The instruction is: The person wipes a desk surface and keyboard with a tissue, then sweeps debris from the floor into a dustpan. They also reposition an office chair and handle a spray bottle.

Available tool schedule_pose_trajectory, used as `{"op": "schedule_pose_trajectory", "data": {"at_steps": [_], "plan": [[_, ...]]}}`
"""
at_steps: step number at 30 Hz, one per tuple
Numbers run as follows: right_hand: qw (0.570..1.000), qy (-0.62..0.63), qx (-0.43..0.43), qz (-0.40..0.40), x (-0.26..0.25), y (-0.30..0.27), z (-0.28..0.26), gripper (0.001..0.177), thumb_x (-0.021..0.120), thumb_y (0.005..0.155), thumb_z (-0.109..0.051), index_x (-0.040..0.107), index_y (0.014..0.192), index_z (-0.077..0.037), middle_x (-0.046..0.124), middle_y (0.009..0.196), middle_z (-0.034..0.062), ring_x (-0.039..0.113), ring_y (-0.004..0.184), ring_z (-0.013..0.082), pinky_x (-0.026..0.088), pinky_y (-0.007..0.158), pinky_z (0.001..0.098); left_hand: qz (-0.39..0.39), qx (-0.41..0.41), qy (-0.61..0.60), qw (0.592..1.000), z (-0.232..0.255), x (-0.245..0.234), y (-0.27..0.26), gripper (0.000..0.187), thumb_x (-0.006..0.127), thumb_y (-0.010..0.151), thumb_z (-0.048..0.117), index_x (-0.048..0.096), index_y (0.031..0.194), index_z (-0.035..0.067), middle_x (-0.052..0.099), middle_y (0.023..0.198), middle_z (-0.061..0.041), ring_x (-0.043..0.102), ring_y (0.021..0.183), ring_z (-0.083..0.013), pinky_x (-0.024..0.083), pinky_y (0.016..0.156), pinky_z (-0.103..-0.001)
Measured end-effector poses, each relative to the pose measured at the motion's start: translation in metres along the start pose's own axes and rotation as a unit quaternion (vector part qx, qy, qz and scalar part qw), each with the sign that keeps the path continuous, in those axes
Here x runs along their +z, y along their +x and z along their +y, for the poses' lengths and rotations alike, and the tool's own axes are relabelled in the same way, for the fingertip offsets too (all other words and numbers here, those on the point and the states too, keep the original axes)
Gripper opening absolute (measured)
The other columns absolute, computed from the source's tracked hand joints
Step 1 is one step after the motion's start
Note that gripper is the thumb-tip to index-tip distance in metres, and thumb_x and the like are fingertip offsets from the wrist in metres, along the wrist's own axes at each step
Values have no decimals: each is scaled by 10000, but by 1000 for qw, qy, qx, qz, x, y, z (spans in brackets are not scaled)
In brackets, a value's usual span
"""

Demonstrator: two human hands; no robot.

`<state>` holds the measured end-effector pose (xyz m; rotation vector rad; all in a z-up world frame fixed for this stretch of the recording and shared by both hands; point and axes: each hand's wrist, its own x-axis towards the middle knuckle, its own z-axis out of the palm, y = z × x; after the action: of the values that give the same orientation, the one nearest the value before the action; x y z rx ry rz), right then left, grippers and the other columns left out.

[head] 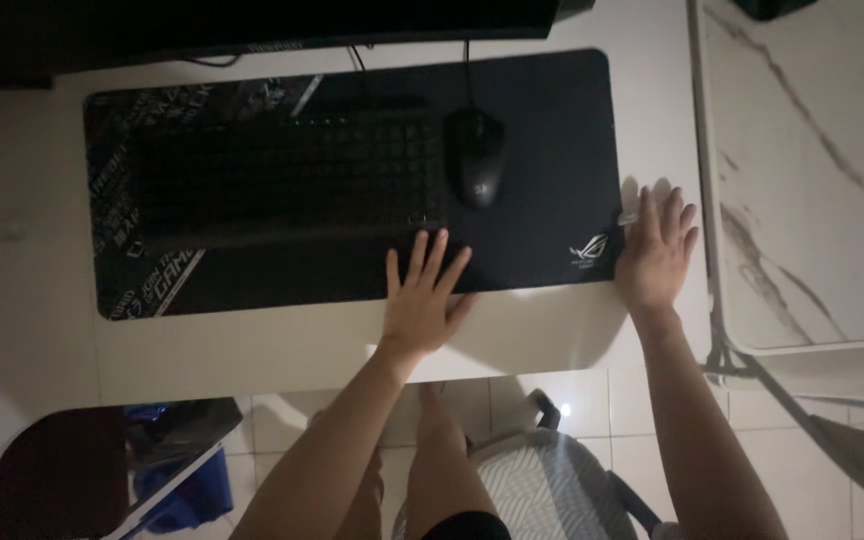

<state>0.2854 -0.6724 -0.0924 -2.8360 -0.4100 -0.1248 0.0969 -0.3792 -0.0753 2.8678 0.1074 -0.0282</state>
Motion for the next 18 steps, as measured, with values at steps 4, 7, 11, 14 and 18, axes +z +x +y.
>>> {"op": "schedule_pose_trajectory", "data": {"at_steps": [4, 7, 11, 14, 18], "plan": [[999, 18, -43, -6, -1, -36, 5, 535, 460, 1103, -220, 394, 1622, -106, 354, 1673, 263, 269, 1565, 499, 218, 1266, 633, -36, -9, -19, 999, -1, -6, 4, 703, 367, 1015, 607, 379, 1591, 204, 178, 1709, -126, 75, 1578, -370, 44, 1243, -627], [995, -9, -93, 32, 18, -7, 17, 573, 463, 1153, -277, 322, 1653, -35, 325, 1667, 317, 245, 1546, 534, 195, 1245, 683, -18, 0, 4, 1000, -1, -9, 5, 731, 331, 999, 640, 355, 1582, 200, 173, 1694, -117, 77, 1561, -372, 24, 1223, -623], [995, 17, -93, 41, 35, 70, 13, 560, 441, 1177, -265, 358, 1617, 71, 320, 1632, 378, 222, 1470, 609, 194, 1169, 721, -35, -12, 3, 999, -4, -5, 3, 736, 295, 994, 635, 328, 1585, 197, 157, 1697, -97, 63, 1570, -333, 18, 1244, -588], [995, -23, -91, 15, 30, 65, 13, 410, 406, 1155, -193, 544, 1495, -9, 432, 1621, 257, 314, 1520, 516, 248, 1211, 677, -65, 0, 2, 998, -6, 2, 0, 719, 293, 1018, 607, 319, 1582, 163, 160, 1693, -79, 66, 1571, -290, 30, 1259, -550], [986, -92, -115, 74, 27, -33, 28, 337, 417, 1177, -201, 693, 1326, -78, 527, 1568, 173, 410, 1543, 403, 247, 1360, 565, -25, 54, -64, 996, -22, 9, -18, 539, 387, 1110, 412, 411, 1583, 154, 280, 1703, -56, 193, 1611, -226, 131, 1342, -494]]}}
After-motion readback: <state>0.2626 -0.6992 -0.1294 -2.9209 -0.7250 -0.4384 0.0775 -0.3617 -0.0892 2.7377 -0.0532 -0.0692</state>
